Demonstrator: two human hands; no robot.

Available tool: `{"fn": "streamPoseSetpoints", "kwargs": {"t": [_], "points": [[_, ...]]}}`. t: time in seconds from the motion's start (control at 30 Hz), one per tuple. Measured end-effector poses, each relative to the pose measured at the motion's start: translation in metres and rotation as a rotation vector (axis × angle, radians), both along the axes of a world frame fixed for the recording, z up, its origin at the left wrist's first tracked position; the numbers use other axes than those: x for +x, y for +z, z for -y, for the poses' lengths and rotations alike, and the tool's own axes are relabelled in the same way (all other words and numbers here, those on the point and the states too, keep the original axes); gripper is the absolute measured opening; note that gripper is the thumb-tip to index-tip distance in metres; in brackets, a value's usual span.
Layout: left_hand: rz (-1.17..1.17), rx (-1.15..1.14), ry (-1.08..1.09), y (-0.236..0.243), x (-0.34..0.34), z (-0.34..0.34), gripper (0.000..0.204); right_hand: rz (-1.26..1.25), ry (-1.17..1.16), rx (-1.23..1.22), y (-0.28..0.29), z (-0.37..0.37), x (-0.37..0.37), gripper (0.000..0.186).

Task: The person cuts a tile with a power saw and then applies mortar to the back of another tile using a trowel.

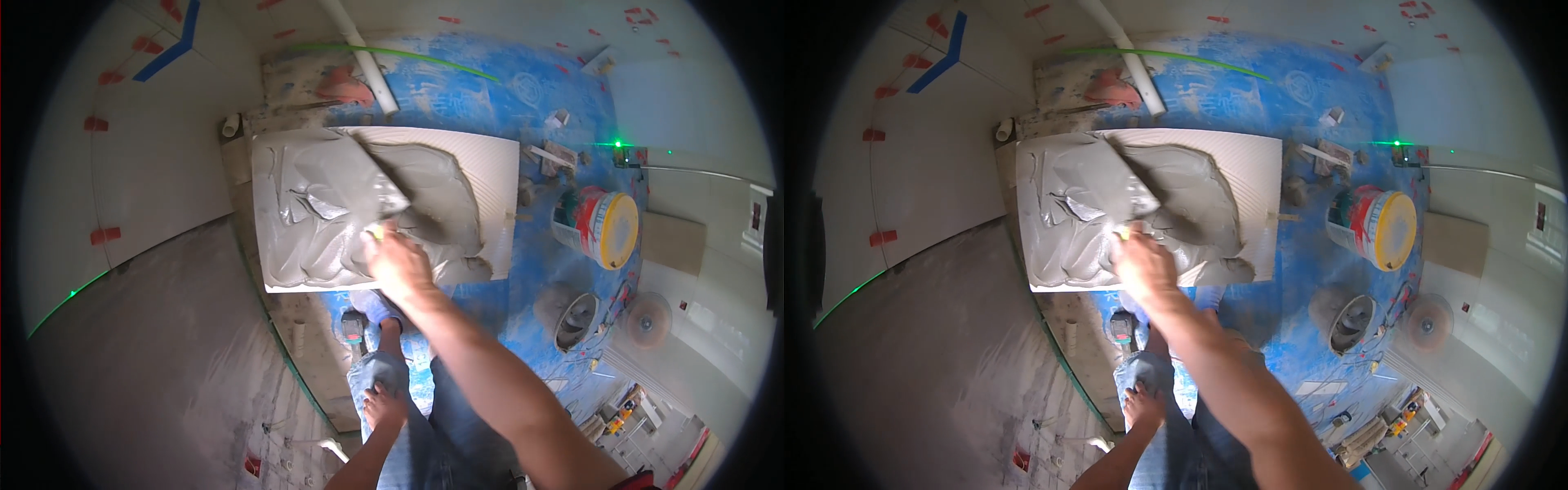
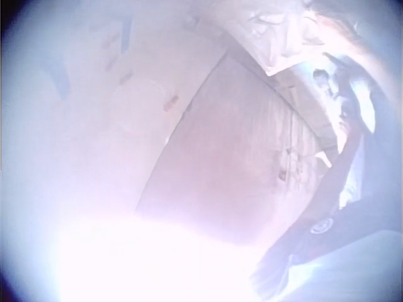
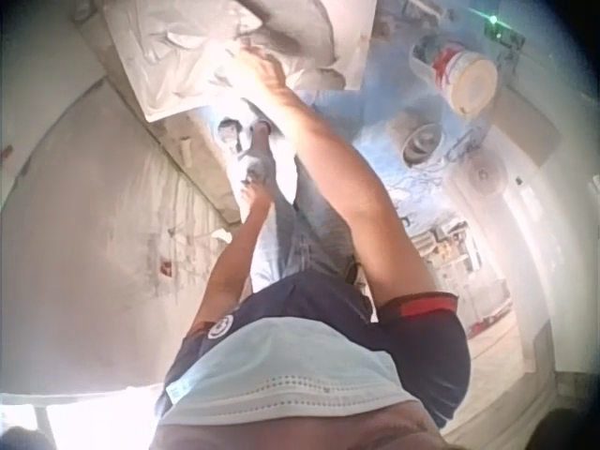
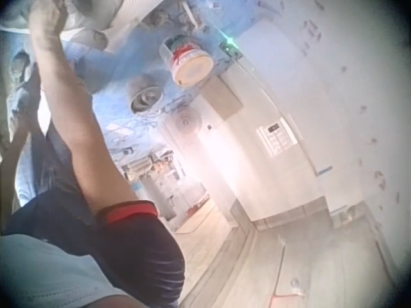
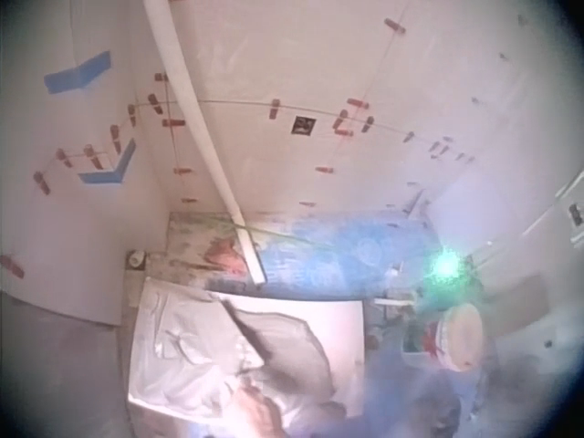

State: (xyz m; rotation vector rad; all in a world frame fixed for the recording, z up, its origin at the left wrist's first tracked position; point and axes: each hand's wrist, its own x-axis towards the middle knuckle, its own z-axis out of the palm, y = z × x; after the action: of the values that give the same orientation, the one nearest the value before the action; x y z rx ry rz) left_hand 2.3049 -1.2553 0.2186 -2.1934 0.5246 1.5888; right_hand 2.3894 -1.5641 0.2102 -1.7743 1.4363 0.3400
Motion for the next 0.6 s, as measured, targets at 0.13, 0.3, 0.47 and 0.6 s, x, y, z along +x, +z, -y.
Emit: {"fn": "streamPoseSetpoints", "kwargs": {"t": [0.13,0.3,0.47,0.6], "points": [[0.053,-0.090,-0.020,-0.030,-0.004,-0.043,0.065,-0.160,-0.119,-0.156,0.014,0.011,-0.062,0.045],[0.041,-0.108,-0.048,-0.038,-0.017,-0.046,0.064,0.045,-0.355,0.179,0.004,-0.028,-0.103,0.050],[0.059,-0.062,-0.027,-0.002,-0.010,0.001,0.063,-0.268,0.146,-0.207,0.027,0.046,-0.183,0.050],[0.051,-0.148,-0.044,-0.029,-0.018,-0.034,0.063,-0.117,-0.284,-0.039,0.011,0.029,-0.178,0.052]]}}
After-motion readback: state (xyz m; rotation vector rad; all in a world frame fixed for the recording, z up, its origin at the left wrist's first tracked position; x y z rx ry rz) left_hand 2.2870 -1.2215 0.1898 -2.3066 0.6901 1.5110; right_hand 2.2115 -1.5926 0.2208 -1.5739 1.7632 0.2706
